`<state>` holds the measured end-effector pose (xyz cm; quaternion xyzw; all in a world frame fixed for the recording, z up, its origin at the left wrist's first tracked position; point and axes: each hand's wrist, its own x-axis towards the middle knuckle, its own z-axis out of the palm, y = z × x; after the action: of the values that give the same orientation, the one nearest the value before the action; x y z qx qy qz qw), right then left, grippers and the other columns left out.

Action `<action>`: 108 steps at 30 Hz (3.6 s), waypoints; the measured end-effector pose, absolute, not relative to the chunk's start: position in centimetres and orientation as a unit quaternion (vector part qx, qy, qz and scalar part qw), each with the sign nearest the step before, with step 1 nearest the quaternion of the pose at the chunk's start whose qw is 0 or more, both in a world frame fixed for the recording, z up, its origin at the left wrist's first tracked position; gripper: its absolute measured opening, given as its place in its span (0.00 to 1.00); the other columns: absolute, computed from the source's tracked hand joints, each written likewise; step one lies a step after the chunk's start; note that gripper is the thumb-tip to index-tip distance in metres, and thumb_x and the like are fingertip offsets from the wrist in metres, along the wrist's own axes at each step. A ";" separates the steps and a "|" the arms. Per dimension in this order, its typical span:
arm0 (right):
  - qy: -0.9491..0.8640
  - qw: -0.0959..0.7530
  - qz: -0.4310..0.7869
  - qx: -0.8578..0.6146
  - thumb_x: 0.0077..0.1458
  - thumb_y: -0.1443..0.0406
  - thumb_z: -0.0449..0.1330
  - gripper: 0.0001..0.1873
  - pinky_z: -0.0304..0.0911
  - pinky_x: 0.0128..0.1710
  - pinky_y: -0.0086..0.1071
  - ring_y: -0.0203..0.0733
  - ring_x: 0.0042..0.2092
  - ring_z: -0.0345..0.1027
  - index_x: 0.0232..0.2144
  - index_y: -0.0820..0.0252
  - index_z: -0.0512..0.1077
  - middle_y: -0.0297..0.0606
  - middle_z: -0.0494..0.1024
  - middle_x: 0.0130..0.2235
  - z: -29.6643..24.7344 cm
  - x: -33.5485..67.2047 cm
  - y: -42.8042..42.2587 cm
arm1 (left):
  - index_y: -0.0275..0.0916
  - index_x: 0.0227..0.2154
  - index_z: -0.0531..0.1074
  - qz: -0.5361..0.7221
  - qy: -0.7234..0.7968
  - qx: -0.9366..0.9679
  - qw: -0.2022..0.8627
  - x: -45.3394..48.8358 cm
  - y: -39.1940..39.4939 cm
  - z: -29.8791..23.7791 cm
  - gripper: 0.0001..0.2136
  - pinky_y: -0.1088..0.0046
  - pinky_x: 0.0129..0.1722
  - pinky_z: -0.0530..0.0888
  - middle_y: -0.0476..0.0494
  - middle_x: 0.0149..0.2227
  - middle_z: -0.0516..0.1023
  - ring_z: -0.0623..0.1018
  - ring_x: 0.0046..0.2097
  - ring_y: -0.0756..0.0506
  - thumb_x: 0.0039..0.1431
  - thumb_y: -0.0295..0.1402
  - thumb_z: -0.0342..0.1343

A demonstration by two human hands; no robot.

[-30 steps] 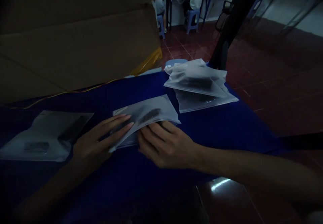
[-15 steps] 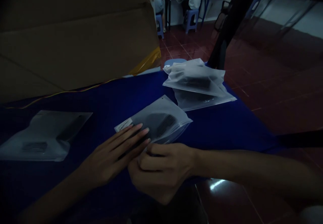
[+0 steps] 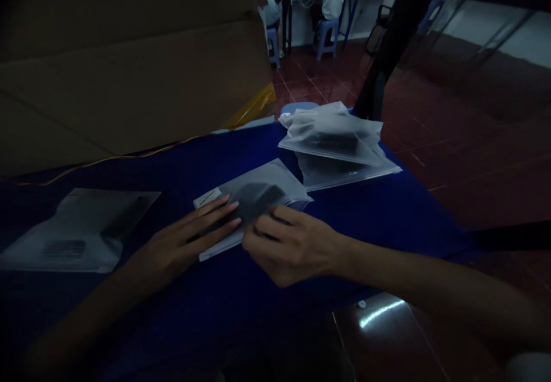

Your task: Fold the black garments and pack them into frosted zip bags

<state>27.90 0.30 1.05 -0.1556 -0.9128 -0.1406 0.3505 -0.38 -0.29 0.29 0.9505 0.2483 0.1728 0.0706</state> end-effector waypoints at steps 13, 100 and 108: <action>-0.869 0.178 -0.319 -0.334 0.61 0.77 0.60 0.12 0.59 0.38 0.39 0.43 0.39 0.65 0.30 0.63 0.79 0.38 0.80 0.37 1.2 29.1 1.3 | 0.45 0.69 0.61 0.234 0.322 0.915 0.066 0.2 -0.4 0.4 0.21 0.53 0.69 0.67 0.43 0.70 0.64 0.62 0.72 0.41 0.76 0.28 0.46; -0.880 0.025 -0.161 -0.447 0.61 0.60 0.60 0.23 0.68 0.57 0.60 0.71 0.55 0.73 0.49 0.76 0.77 0.69 0.76 0.51 0.9 29.3 -2.5 | 0.54 0.75 0.42 0.080 0.626 0.774 -0.044 -1.1 -0.6 1.9 0.36 0.34 0.47 0.77 0.29 0.77 0.36 0.67 0.65 0.14 0.70 0.55 0.46; -0.870 0.029 -0.182 -0.456 0.58 0.63 0.59 0.14 0.69 0.57 0.55 0.66 0.52 0.74 0.39 0.71 0.77 0.63 0.77 0.45 0.1 30.2 -2.4 | 0.44 0.73 0.49 0.164 0.421 0.891 0.039 -0.3 -0.9 2.7 0.33 0.40 0.62 0.71 0.35 0.77 0.40 0.54 0.74 0.27 0.67 0.30 0.50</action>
<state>30.20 -2.40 0.10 -0.4564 -0.8704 -0.1821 0.0295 -0.31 -0.95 2.73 0.8910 0.4214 0.1643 0.0385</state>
